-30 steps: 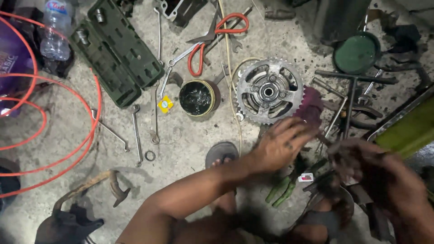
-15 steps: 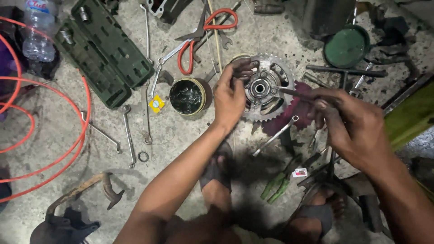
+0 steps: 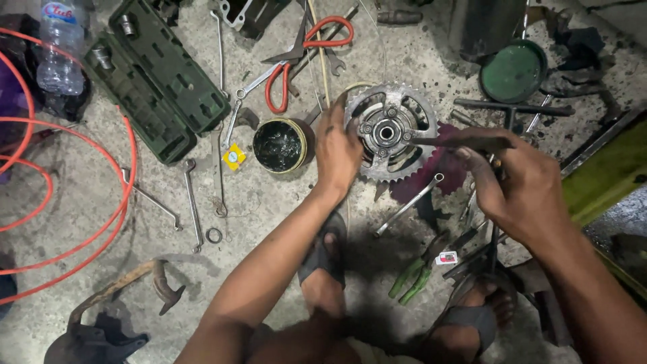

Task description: The person uses a hammer and a metal rod to tap and adjust a circular mechanical component with gear teeth. They repeatedly strike the part and rotate it to work on different sections, then lift the component to inspect it.

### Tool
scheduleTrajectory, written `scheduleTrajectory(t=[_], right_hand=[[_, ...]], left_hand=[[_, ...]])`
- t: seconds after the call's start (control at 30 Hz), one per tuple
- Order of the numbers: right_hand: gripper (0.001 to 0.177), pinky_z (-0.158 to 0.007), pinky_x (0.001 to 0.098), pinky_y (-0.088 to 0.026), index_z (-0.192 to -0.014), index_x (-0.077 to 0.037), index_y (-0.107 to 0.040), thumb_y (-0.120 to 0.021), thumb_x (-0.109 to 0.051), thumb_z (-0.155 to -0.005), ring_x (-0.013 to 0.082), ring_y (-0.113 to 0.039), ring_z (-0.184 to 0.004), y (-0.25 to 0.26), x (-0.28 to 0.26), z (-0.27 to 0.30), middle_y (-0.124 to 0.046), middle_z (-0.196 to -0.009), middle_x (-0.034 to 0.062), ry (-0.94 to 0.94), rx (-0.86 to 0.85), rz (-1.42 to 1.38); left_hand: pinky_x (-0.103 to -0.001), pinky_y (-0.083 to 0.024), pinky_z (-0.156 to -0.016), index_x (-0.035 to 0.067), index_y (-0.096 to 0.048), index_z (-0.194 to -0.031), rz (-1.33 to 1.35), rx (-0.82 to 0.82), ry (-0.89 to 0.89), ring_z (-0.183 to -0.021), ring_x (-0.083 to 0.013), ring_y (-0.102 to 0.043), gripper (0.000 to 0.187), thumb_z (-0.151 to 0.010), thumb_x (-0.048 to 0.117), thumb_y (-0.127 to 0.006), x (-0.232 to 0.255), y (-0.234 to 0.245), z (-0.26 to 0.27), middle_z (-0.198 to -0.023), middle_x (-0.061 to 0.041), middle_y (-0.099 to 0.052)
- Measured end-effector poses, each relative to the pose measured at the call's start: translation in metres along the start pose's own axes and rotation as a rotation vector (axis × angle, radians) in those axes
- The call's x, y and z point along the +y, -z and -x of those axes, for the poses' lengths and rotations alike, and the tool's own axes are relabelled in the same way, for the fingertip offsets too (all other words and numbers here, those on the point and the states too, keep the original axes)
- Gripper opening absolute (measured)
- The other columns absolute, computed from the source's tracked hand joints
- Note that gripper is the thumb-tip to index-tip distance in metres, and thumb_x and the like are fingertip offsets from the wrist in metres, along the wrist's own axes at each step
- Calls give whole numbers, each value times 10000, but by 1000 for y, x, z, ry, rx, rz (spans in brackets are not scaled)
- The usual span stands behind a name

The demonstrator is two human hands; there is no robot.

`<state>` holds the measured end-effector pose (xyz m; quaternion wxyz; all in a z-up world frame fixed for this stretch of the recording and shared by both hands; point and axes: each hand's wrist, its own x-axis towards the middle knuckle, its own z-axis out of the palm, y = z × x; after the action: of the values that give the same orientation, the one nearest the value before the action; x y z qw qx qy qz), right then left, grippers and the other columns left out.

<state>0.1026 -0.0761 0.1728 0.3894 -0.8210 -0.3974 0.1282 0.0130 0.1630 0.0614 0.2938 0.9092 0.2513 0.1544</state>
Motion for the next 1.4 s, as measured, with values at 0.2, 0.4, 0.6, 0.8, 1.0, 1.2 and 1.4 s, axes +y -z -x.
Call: scheduleTrajectory(t=[0.2,0.4,0.6,0.8,1.0,1.2,1.4], right_hand=[[242,-444,304,-315,-1189,146,-668,-670,165,-948,158,-392,-544,-5,8,8,-680,-979,234,112,134,101],[139,-723,367,-512,-1074,69,-701,-623,99,-963,256,-612,-803,-10,12,6,-726,-1074,220,164,88,248],[148,-721,353,-524,-1049,73,-714,-675,130,-917,263,-636,-864,-12,3,-4,-742,-1174,228,174,84,201],[160,-646,317,-489,-1035,81,-752,-650,168,-947,231,-620,-757,-7,4,-7,-770,-1103,230,173,63,232],[135,-401,288,-404,-1064,107,-700,-672,173,-949,211,-555,-564,-8,-1,-14,-725,-1047,287,135,59,163],[223,-418,293,-403,-1211,150,-637,-671,188,-994,202,-566,-577,-9,3,-17,-745,-989,256,225,118,125],[275,-459,288,-431,-1118,148,-669,-688,210,-851,207,-580,-602,-5,-16,-19,-732,-1096,271,136,75,108]], left_hand=[[-387,-603,-858,45,-591,-1327,324,-241,524,-959,-268,-738,412,-925,98,-663,-4,11,2,-1180,-146,-735],[-322,-560,-806,-8,-543,-1288,663,-132,689,-908,-223,-648,386,-933,81,-665,-17,-8,47,-1074,-143,-647],[-276,-485,-733,9,-573,-1249,758,-76,696,-801,-141,-544,351,-935,105,-698,-22,-12,60,-943,-62,-582],[-427,-510,-1001,-1,-383,-1368,351,-121,630,-1131,-258,-552,538,-949,177,-668,12,3,57,-1193,-132,-502],[-545,-375,-1162,-15,-352,-1429,117,200,-16,-1310,-367,-487,535,-939,43,-558,15,-10,47,-1373,-216,-481],[-536,-408,-1267,65,-402,-1470,353,-59,-367,-1399,-320,-531,496,-1053,298,-534,8,-33,20,-1483,-163,-541],[-527,-465,-1233,92,-285,-1561,390,-187,-342,-1384,-326,-548,866,-826,164,-739,4,-41,10,-1482,-179,-545]])
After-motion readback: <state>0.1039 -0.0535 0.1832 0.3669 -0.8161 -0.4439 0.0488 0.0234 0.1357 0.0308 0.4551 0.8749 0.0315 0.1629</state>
